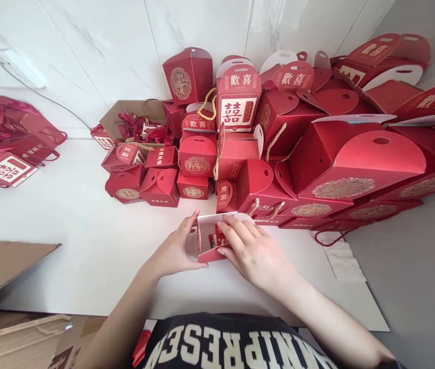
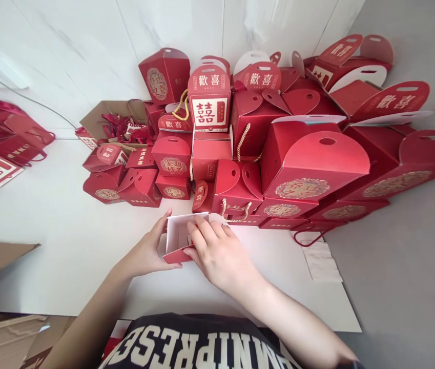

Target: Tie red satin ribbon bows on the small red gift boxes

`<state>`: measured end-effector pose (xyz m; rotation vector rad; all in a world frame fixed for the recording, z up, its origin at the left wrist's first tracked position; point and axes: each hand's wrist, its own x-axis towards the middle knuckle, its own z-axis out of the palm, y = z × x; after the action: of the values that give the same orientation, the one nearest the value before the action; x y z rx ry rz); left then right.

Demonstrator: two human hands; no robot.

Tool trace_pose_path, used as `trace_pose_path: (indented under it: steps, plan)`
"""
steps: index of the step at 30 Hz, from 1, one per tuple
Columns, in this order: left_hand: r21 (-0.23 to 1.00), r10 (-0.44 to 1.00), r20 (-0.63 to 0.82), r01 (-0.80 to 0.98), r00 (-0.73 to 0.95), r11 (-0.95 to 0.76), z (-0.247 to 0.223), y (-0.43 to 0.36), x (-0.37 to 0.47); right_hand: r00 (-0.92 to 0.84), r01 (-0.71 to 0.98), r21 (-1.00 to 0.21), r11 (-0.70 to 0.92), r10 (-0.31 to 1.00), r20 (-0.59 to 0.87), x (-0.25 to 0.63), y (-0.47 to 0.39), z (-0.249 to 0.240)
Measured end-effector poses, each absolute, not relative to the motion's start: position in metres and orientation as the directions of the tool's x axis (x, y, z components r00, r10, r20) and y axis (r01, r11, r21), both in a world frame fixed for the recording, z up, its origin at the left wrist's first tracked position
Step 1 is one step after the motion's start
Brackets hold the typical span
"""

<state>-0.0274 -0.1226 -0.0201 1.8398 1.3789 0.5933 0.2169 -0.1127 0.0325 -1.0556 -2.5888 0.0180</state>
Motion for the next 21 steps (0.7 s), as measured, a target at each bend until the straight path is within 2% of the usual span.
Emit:
trace_pose_path:
  steps: [3, 9, 14, 18, 21]
  plan:
    - [0.829, 0.950, -0.055, 0.545, 0.308, -0.129, -0.021, -0.122, -0.027, -0.640, 0.688, -0.133, 0.713, 0.683, 0.351, 0.212, -0.112, 0.028]
    - [0.919, 0.912, 0.257, 0.213, 0.319, -0.333, -0.024, -0.117, -0.017, -0.683, 0.642, -0.148, 0.752, 0.649, 0.336, 0.210, -0.113, 0.024]
    - [0.933, 0.906, 0.340, 0.032, 0.253, -0.359, -0.038, -0.114, -0.021, -0.652, 0.637, -0.206, 0.743, 0.662, 0.370, 0.209, -0.110, 0.025]
    - [0.925, 0.899, 0.377, -0.048, 0.225, -0.376, -0.049, -0.115, -0.024, -0.629, 0.633, -0.228, 0.740, 0.663, 0.406, 0.205, -0.110, 0.016]
    - [0.906, 0.880, 0.412, -0.004, 0.235, -0.423, -0.048, -0.116, -0.022, -0.535, 0.682, -0.223, 0.696, 0.683, 0.496, 0.201, -0.111, 0.005]
